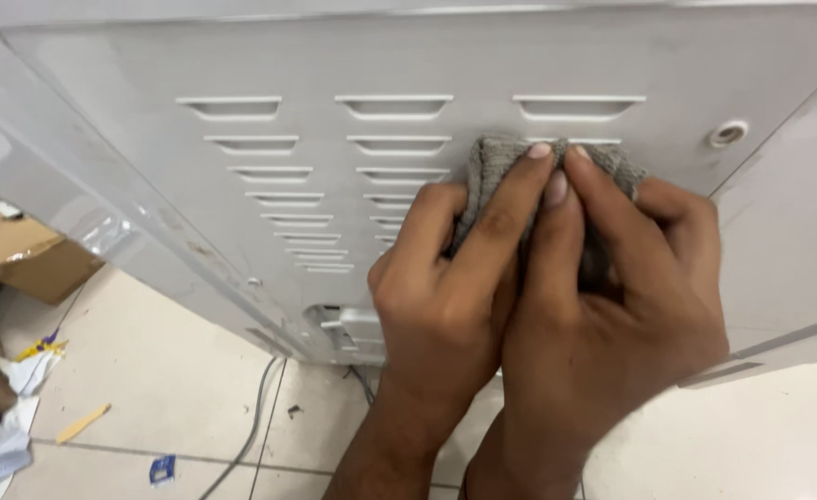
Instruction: The person uses a grey cloth to wipe the exterior surfaces of a white appliance, focusing on the lower corners, side vents, and top edge. The person moves around the appliance to reach different areas, scrubbing the surface with both hands.
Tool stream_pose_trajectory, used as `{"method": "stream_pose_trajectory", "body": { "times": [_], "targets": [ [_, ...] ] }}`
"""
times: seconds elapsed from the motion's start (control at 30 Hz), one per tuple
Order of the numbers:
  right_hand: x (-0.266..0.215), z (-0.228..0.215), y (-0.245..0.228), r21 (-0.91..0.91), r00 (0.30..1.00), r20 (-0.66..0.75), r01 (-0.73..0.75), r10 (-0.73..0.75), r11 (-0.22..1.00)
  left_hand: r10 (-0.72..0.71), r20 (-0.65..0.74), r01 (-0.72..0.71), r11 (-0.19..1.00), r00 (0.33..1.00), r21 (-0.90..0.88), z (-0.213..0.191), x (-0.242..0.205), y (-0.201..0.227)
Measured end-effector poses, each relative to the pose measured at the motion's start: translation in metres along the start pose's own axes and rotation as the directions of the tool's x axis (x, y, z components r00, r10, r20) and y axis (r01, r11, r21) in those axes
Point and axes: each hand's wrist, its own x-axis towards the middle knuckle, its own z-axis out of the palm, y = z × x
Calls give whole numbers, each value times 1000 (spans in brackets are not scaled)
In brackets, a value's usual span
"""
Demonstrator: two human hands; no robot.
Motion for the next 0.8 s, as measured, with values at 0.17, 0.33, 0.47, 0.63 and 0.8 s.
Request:
{"method": "stream_pose_trajectory", "body": {
  "times": [0.17,0.33,0.47,0.63,0.8],
  "targets": [
    [12,12,-15,4,996,-70,54,-54,999,62,-12,-62,998,998,-5,-2,16,-5],
    [8,15,-34,14,983,31,182,-182,983,14,-102,-14,1000,995,-3,-12,26,-5],
    [22,8,-47,-90,977,48,212,-208,973,42,-21,-43,999,999,-17,-10,35,9],
    [22,8,-41,11,989,41,143,-143,990,34,-13,-33,997,999,68,-18,36,15],
    [17,0,-17,76,993,68,96,-101,993,-10,-6,10,999,1000,46,-11,27,19]
  ]
}}
